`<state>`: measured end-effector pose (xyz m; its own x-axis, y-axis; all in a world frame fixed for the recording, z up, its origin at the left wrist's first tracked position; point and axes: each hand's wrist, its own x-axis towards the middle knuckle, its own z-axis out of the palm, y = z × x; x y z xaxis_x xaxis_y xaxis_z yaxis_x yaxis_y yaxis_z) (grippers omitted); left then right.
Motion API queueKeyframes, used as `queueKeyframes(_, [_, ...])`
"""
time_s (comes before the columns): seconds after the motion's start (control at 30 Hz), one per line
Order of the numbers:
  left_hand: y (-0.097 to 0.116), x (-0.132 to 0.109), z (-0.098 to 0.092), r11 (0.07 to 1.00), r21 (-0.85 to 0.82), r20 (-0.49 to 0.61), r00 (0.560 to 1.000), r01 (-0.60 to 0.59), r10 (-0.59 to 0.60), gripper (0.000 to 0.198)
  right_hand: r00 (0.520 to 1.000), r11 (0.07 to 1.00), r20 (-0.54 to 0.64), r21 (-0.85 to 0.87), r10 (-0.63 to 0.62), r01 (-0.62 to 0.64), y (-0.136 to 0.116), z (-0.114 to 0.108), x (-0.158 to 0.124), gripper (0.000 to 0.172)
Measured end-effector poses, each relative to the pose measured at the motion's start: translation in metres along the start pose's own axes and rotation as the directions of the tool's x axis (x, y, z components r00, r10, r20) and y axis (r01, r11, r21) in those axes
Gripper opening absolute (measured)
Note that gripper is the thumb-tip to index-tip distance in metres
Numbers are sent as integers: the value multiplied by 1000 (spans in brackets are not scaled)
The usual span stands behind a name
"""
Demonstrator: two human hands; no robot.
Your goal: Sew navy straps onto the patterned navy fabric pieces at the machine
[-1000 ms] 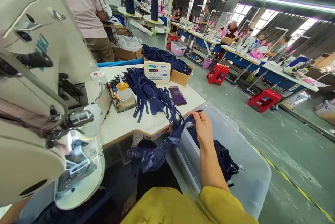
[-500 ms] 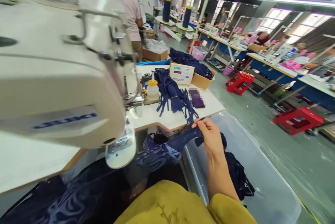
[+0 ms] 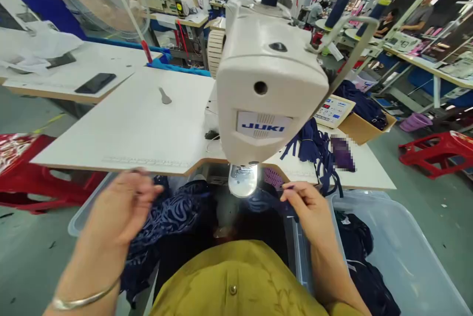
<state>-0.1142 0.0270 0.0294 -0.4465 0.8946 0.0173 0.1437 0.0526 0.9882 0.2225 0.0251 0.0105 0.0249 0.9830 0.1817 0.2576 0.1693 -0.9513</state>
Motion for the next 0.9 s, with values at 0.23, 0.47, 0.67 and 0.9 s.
queueKeyframes(0.23, [2, -64, 72, 984, 172, 641, 763, -39, -82, 32, 856, 759, 265, -396, -444, 516, -17, 52, -11, 17])
queueKeyframes(0.47, [-6, -67, 77, 788, 311, 604, 750, -532, 269, 21, 714, 406, 333, -643, -615, 649, -15, 66, -14, 16])
queueKeyframes(0.67, [-8, -68, 76, 237, 309, 708, 389, -921, 589, 25, 754, 433, 314, -666, -577, 608, -15, 71, -19, 19])
queueKeyframes(0.9, [-10, -71, 76, 71, 388, 732, 355, -919, 581, 22, 821, 732, 440, -409, -365, 545, -17, 58, -17, 37])
